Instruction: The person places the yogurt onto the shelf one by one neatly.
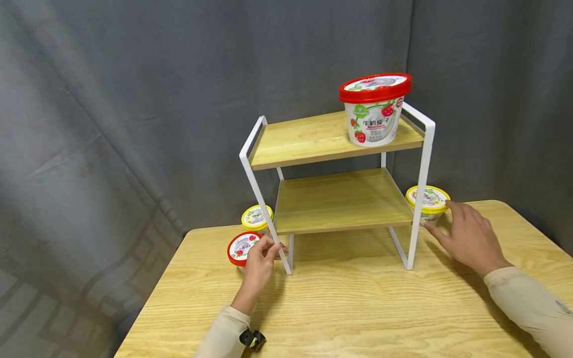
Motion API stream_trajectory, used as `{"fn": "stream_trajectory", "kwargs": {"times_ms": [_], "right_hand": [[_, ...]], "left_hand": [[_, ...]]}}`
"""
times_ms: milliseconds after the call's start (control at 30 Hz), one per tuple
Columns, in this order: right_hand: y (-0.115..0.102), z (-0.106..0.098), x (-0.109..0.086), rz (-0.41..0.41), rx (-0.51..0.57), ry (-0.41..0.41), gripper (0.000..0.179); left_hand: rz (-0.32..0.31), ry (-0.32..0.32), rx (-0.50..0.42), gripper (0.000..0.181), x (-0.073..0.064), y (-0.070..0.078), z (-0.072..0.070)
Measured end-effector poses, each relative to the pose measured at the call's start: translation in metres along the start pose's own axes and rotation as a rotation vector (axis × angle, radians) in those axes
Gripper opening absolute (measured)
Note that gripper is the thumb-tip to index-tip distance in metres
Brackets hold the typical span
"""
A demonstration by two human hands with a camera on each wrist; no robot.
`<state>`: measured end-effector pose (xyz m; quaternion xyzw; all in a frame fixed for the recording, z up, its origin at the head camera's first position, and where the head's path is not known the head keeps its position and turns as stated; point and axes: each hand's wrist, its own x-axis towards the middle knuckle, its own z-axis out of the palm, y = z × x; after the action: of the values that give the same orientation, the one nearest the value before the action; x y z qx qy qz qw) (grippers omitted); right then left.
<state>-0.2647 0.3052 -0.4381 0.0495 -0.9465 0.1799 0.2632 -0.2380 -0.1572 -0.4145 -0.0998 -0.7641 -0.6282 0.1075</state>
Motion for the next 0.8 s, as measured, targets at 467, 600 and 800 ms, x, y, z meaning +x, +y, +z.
{"fn": "stream_trajectory", "kwargs": {"times_ms": [467, 600, 800], "right_hand": [[0.024, 0.0, 0.032, 0.122, 0.16, -0.153, 0.1], [0.026, 0.003, 0.039, 0.103, 0.174, -0.157, 0.103], [0.025, 0.01, 0.046, 0.088, 0.171, -0.185, 0.099]], "left_hand": [[0.012, 0.0, 0.006, 0.013, 0.0, 0.001, 0.002], [0.006, 0.002, -0.002, 0.013, 0.0, 0.001, 0.001], [0.003, 0.006, 0.005, 0.013, 0.001, 0.0, 0.0]]}}
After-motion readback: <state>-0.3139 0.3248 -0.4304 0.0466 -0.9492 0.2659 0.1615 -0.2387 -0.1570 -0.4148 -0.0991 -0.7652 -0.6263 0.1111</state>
